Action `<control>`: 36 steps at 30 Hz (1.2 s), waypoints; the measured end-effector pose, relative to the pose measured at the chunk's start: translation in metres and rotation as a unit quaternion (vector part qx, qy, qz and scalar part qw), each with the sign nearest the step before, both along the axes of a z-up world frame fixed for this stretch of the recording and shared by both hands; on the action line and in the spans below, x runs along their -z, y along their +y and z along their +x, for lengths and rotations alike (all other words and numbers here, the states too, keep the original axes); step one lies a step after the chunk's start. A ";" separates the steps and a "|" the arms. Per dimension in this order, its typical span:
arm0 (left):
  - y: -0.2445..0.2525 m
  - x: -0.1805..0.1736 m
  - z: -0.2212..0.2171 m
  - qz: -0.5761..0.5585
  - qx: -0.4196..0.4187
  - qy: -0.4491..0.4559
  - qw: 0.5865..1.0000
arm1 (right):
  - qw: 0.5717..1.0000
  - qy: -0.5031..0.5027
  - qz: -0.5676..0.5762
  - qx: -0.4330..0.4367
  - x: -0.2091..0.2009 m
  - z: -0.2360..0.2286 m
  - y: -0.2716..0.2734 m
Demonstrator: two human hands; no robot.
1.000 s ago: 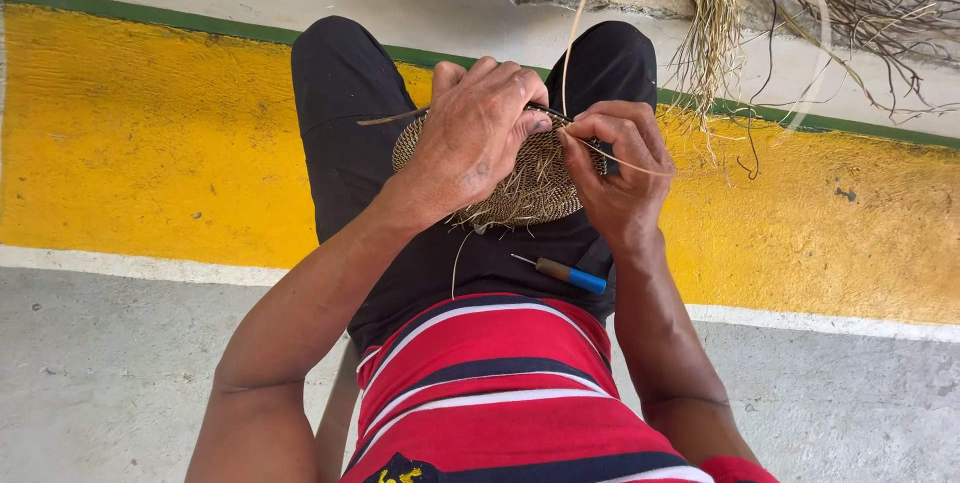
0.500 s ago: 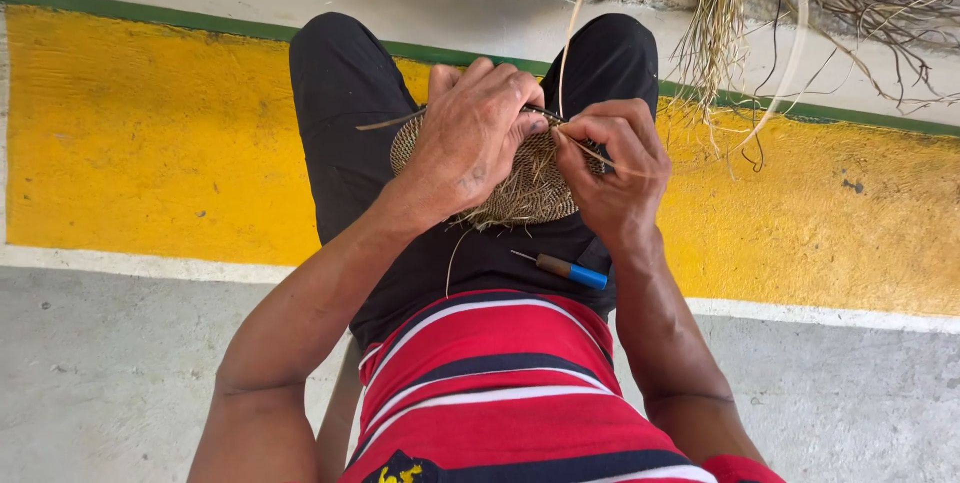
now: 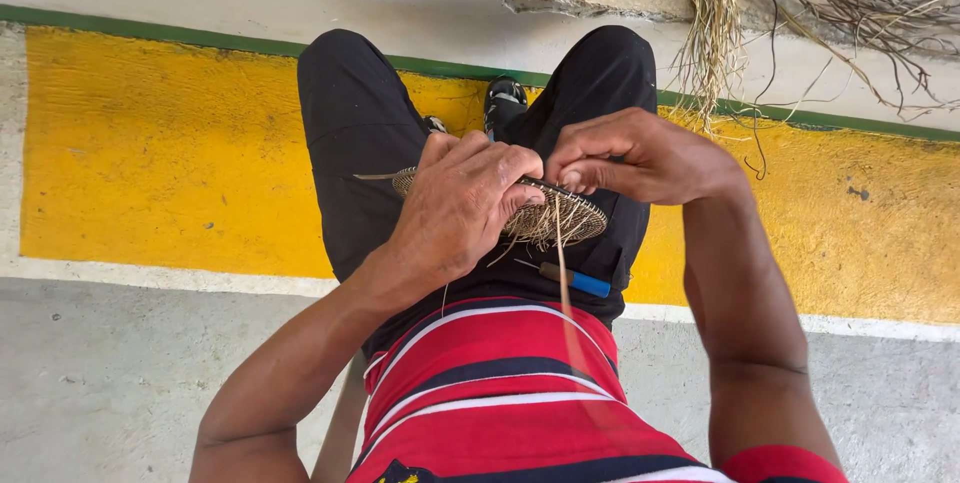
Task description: The recorder is weaving a small basket using natural fibers.
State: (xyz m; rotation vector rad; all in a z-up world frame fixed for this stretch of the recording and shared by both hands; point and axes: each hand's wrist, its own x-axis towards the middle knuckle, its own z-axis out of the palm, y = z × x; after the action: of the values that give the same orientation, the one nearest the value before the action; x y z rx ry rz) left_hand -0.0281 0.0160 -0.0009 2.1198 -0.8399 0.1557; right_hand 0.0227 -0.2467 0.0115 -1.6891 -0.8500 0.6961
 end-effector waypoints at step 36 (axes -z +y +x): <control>-0.004 0.001 0.015 0.013 0.004 0.017 1.000 | 0.881 0.092 0.000 0.465 0.139 0.104 -0.012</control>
State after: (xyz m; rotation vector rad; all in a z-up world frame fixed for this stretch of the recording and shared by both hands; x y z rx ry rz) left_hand -0.0130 0.0116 -0.0016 2.1369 -0.8348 0.1055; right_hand 0.1269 -0.2590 -0.1273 -1.7411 0.1474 0.1705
